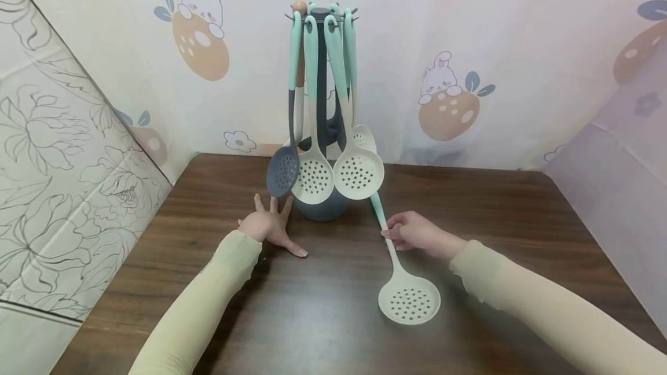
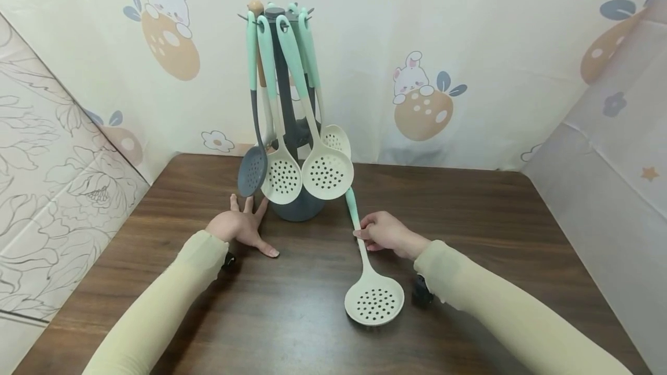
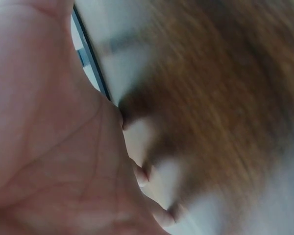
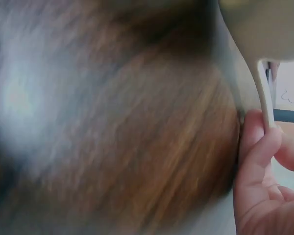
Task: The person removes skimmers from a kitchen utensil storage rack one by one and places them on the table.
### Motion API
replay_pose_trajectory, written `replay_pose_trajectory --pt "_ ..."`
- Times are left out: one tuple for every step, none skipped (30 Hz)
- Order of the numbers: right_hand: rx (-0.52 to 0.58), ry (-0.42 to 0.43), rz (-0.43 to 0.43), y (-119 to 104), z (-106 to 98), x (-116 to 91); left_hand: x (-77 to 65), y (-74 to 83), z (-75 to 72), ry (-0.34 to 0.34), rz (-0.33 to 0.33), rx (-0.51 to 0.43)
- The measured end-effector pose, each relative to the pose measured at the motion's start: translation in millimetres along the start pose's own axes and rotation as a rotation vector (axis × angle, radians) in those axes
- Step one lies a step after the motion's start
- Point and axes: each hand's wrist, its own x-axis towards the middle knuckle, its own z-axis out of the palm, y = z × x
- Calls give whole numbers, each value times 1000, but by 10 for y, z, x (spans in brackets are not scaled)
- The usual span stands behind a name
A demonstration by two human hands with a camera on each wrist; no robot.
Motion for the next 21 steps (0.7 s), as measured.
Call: replay_pose_trajectory --pt "-4 3 2 -3 4 -2 2 -1 -1 -2 -1 0" --pt "-10 3 0 -8 8 -3 5 -2 -1 -4 -3 -1" --pt "-9 8 1 -12 12 -1 5 -2 -2 -7 -4 0" --pt "-5 10 -2 -15 14 2 7 -3 -4 -11 -8 5" --pt "2 12 -5 -17 16 6 14 -4 -4 -12 -10 5" --pt "9 10 -11 -18 15 10 14 -3 -7 -13 -14 9" --pt "23 6 -15 -18 14 15 12 -1 -6 -13 -14 7" --pt "39 0 -20 -17 12 20 11 0 -5 -13 -14 6" --pt "55 -6 -22 -14 9 26 9 1 -4 -12 -12 6" --pt "65 -14 -27 -9 4 32 8 2 -4 -11 -12 4" --pt "71 -19 -30 -3 1 38 5 2 -2 -9 -11 -2" --pt "70 -23 -37 2 -2 45 -1 3 -2 -8 -12 -1" --pt "70 -25 -43 8 -5 51 0 1 0 -5 -11 -5" --pt "67 -26 -49 13 -7 57 2 -3 0 -3 -13 -3" --pt "66 -26 -55 19 -10 63 2 -4 0 0 -14 -1" --pt "65 -23 -60 23 -11 67 2 -5 -2 2 -14 0" --pt "68 -18 -62 27 -12 71 4 -7 -2 3 -14 3" --pt "71 -14 -63 30 -13 73 5 -7 -4 4 -13 4" --pt "75 -11 -64 32 -15 74 5 -6 -6 4 -11 4" --pt "83 -10 -65 35 -15 75 3 -5 -8 3 -10 2" --pt "87 -9 -68 36 -15 75 0 -4 -9 1 -10 0"
